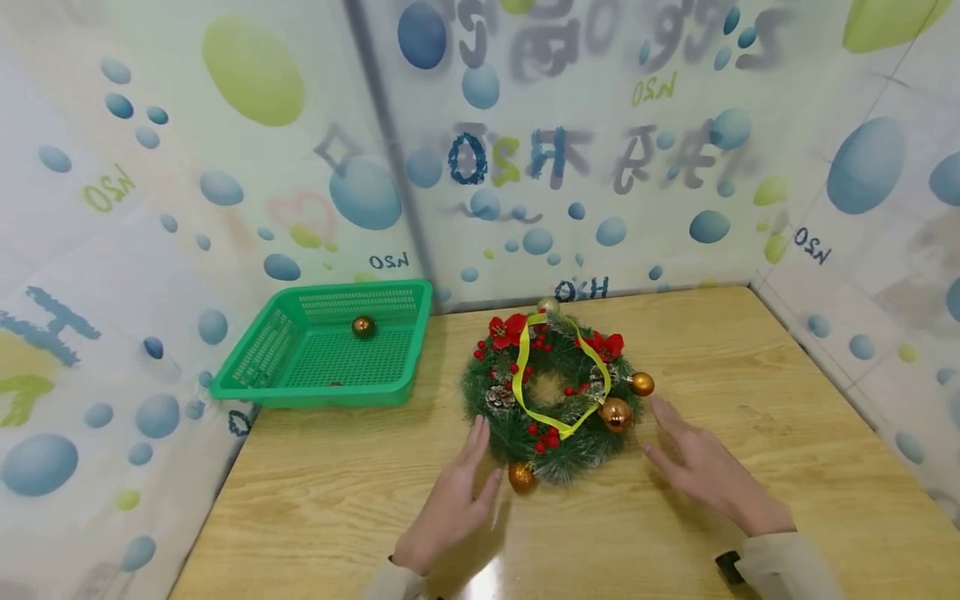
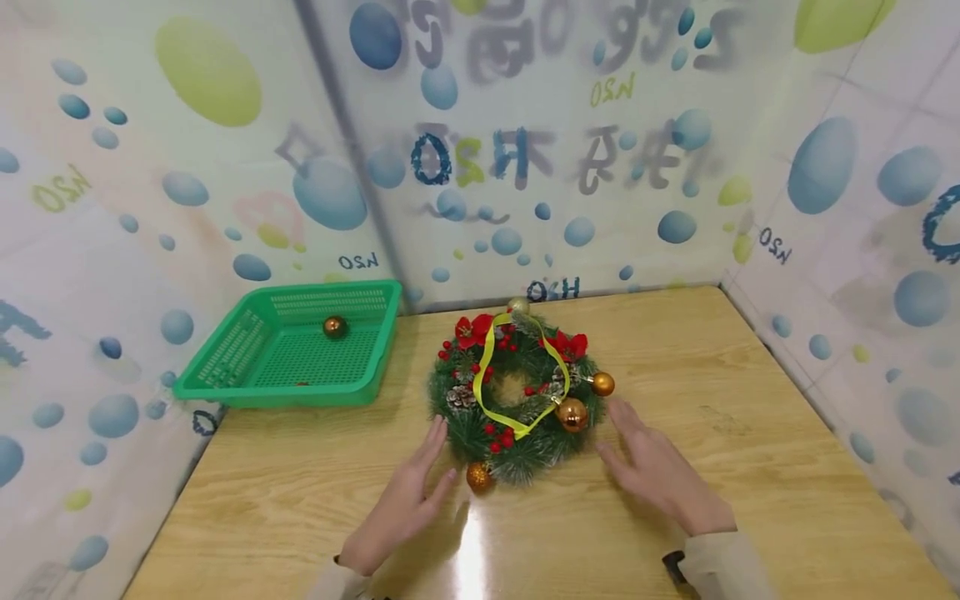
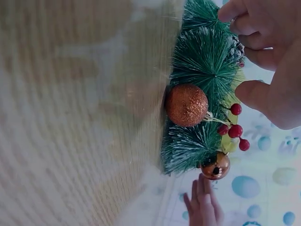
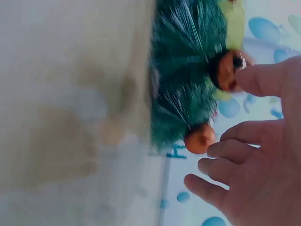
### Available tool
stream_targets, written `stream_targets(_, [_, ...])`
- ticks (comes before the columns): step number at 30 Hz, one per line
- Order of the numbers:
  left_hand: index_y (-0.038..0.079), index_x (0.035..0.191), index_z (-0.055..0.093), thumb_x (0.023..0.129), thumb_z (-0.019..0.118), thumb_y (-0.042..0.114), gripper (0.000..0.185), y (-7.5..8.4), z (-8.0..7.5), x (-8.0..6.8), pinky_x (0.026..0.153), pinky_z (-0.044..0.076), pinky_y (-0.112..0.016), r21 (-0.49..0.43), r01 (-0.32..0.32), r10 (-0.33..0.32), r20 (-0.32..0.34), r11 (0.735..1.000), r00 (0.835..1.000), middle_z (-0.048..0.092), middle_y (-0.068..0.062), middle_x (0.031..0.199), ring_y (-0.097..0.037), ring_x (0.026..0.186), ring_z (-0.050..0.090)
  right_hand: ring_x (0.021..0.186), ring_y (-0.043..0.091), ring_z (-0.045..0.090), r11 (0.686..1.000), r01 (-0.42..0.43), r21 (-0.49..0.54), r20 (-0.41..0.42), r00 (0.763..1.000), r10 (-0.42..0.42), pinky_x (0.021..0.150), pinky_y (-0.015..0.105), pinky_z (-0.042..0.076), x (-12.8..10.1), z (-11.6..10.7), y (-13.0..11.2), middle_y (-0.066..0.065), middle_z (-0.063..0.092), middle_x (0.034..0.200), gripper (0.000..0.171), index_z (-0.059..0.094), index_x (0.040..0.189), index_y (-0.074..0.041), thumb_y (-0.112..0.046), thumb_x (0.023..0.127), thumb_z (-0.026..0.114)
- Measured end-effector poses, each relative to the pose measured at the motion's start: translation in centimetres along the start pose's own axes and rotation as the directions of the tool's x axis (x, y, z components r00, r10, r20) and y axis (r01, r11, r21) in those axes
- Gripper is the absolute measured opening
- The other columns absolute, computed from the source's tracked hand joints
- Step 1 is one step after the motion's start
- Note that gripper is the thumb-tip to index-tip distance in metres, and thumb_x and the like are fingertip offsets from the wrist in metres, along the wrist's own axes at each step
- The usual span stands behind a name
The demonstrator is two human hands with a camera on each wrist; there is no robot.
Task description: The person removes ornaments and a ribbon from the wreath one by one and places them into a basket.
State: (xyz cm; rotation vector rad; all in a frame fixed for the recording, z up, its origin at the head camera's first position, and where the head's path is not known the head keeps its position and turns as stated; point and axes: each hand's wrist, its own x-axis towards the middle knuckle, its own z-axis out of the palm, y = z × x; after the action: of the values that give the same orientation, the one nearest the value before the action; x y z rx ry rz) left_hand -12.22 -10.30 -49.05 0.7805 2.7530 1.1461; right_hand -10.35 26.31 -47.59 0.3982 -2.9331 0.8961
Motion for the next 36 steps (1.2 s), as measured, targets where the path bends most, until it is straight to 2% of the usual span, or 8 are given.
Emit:
stream_targets(8, [-0.004, 0.159, 0.021, 0.105, 0.054, 0.020, 0.068, 0.3, 0.7, -0.7, 0.124, 0.023, -0.053, 0.089, -0.010, 0.016, -0.057, 0.996, 0.998, 0.012, -0.018, 0.169, -0.038, 0.153, 0.022, 0.149, 0.051, 0.025, 0.999, 0.045, 0.008, 0.020, 0.999, -0.045, 0.115, 0.069, 0.030, 2.9, -1.3, 1.2, 0.027, 0.020, 0.165, 0.071, 0.019, 0.160, 0.003, -0.008, 0.099, 0.054])
stream_targets(13, [-0.003, 0.158, 0.024, 0.106, 0.051, 0.023, 0.064, 0.5, 1.4, -0.6, 0.124, 0.022, -0.053, 0.055, -0.016, 0.016, -0.008, 0.998, 1.000, 0.015, -0.016, 0.168, -0.036, 0.155, 0.020, 0.150, 0.050, 0.023, 0.996, 0.086, -0.017, 0.036, 0.996, -0.085, 0.118, 0.069, 0.027, 4.4, -1.2, 1.5, 0.027, 0.022, 0.165, 0.065, 0.024, 0.158, 0.005, -0.001, 0.097, 0.046])
stream_targets(17, [0.000, 0.159, 0.023, 0.108, 0.046, 0.027, 0.063, 0.7, 1.8, -0.6, 0.125, 0.022, -0.052, 0.019, 0.014, -0.015, 0.042, 1.000, 0.999, 0.014, -0.013, 0.168, -0.033, 0.155, 0.018, 0.150, 0.051, 0.023, 0.994, 0.109, -0.029, 0.049, 0.993, -0.108, 0.119, 0.069, 0.024, 5.3, -0.8, 1.5, 0.026, 0.023, 0.165, 0.057, 0.029, 0.155, 0.008, -0.001, 0.099, 0.038])
stream_targets(21, [0.000, 0.159, 0.023, 0.110, 0.040, 0.030, 0.060, 0.6, 2.1, -0.5, 0.125, 0.022, -0.052, 0.035, 0.034, -0.036, 0.058, 0.999, 0.998, 0.014, -0.013, 0.168, -0.033, 0.155, 0.018, 0.150, 0.051, 0.022, 0.993, 0.110, -0.046, 0.061, 0.992, -0.108, 0.119, 0.070, 0.023, 6.0, -0.4, 1.6, 0.026, 0.024, 0.165, 0.056, 0.030, 0.155, 0.008, -0.002, 0.100, 0.034])
stream_targets(28, [-0.002, 0.158, 0.023, 0.111, 0.033, 0.034, 0.059, 0.7, 2.4, -0.3, 0.126, 0.022, -0.052, 0.036, 0.036, -0.039, 0.061, 0.999, 0.997, 0.014, -0.015, 0.168, -0.033, 0.155, 0.019, 0.148, 0.054, 0.025, 0.988, 0.139, -0.062, 0.051, 0.989, -0.136, 0.116, 0.072, 0.027, 6.4, -0.1, 1.5, 0.027, 0.035, 0.159, 0.055, 0.038, 0.152, 0.007, -0.001, 0.097, 0.035])
stream_targets(36, [-0.001, 0.158, 0.023, 0.112, 0.032, 0.031, 0.057, 0.4, 2.3, -0.1, 0.126, 0.023, -0.050, 0.053, 0.056, -0.059, 0.059, 0.997, 0.997, 0.014, -0.014, 0.168, -0.030, 0.155, 0.020, 0.145, 0.056, 0.027, 0.985, 0.161, -0.067, 0.024, 0.987, -0.159, 0.114, 0.073, 0.030, 6.0, 0.3, 1.0, 0.028, 0.042, 0.154, 0.054, 0.042, 0.149, 0.009, 0.000, 0.095, 0.038])
